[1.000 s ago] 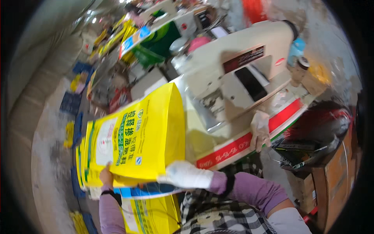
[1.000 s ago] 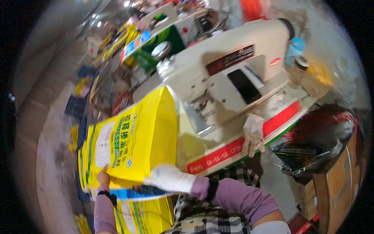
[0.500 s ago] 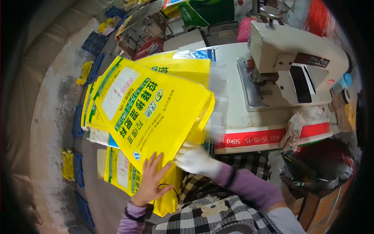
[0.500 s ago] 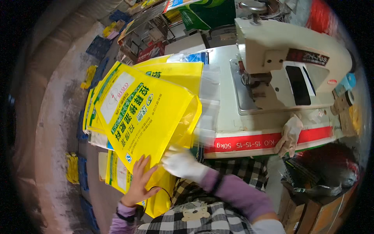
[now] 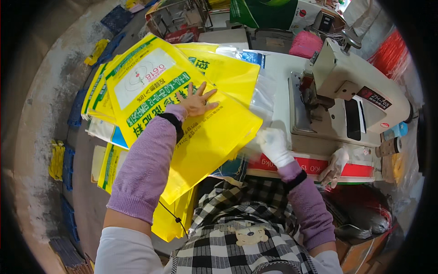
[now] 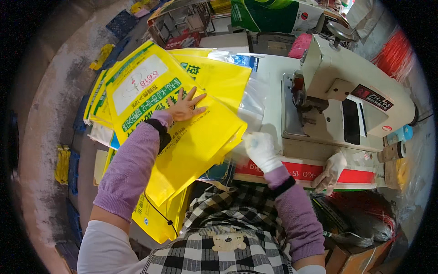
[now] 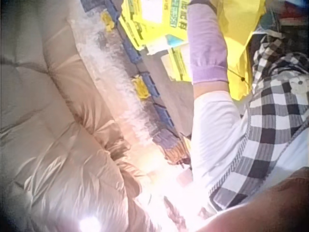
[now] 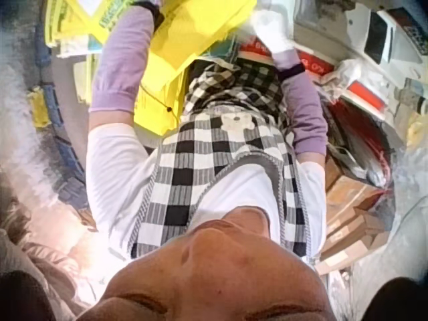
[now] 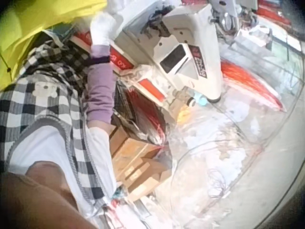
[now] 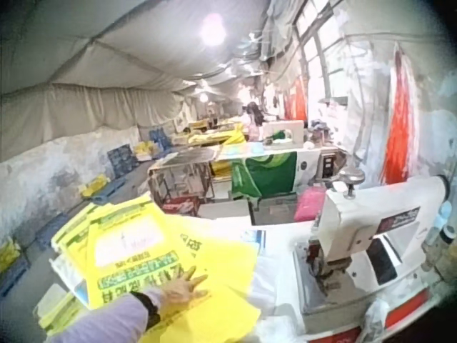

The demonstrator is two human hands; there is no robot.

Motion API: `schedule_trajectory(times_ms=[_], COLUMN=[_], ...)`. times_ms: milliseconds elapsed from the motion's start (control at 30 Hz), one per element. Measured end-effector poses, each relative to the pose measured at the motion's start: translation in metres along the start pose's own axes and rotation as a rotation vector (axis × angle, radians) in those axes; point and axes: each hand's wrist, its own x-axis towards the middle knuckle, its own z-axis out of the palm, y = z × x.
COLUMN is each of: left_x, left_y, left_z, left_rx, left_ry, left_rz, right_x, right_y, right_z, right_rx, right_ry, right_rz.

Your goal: Sewing the edges of large yellow fertilizer bags using an industrial sewing machine and stacking them.

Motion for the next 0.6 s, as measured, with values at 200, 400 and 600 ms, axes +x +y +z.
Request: schedule_trajectory(times_ms=[200,400,600], left_x=[0.004,-0.144,-0.197], left_y=[-0.007,0.138,0.152], left_z=[0.004,-0.003,0.099], left_rx=[0.027,-0.828,-2.345], left_ry=[0.04,0.15,0.182], left_rz=[0.032,0.268,-0.125], right_x=[-0.021,-0.005,-0.031], right_y=[0.027,0.003,-0.032], right_z=[-0.074,-0.068,-0.052], right_rx=[0.363,0.362,0.381], right_ry=[0.133,0.238,0.654], right_rz=[0.384,0.025,0.136])
